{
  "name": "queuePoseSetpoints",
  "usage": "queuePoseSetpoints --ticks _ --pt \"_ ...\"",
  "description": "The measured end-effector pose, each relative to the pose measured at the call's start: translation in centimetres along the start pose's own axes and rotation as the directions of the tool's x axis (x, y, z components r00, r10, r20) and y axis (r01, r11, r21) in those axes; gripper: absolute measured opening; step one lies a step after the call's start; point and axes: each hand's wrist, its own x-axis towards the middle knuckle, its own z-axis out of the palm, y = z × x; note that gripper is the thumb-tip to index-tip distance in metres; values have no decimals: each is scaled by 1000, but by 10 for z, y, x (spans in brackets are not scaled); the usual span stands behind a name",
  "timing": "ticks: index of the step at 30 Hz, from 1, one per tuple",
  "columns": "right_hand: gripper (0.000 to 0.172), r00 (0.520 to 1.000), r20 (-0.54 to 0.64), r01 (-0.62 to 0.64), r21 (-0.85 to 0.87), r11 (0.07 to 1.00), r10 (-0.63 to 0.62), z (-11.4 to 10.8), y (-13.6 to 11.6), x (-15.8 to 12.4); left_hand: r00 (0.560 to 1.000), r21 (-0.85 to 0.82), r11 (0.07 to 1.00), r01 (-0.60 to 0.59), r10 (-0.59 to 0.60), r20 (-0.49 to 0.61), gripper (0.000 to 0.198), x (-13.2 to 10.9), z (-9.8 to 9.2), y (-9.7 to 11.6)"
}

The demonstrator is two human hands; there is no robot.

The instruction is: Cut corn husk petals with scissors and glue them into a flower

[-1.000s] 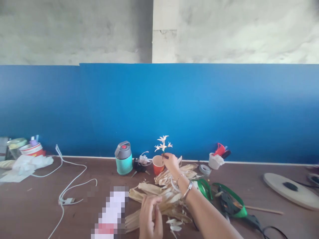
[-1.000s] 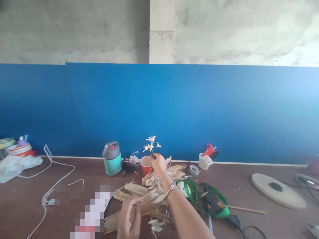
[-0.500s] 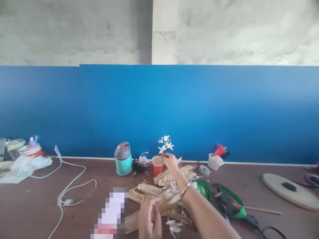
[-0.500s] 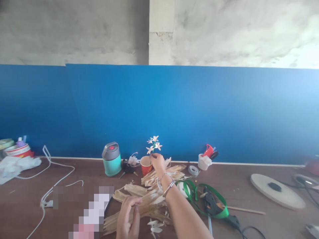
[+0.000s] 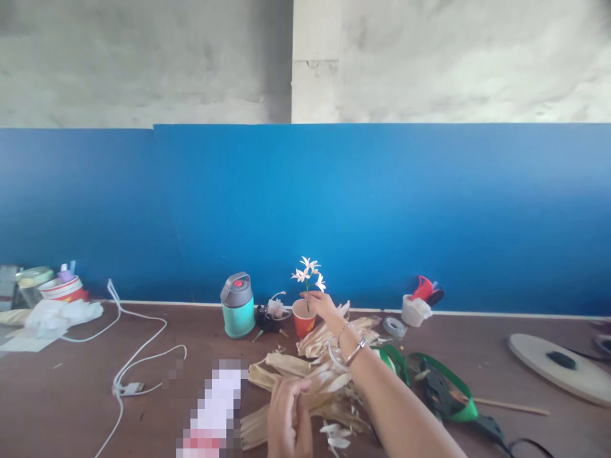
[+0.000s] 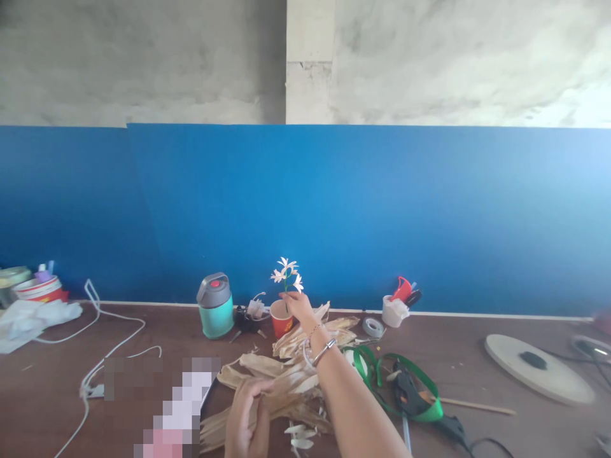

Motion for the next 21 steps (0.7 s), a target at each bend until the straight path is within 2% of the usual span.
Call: queuePoseSetpoints --ticks 14,21 --pt "25 999 -29 -18 97 995 21 7 5 -9 1000 6 1000 7 -7 20 22 1 -2 1" --pt "37 997 -75 -10 99 995 18 5 9 -14 1000 -20 1000 10 -10 17 20 3 -3 3"
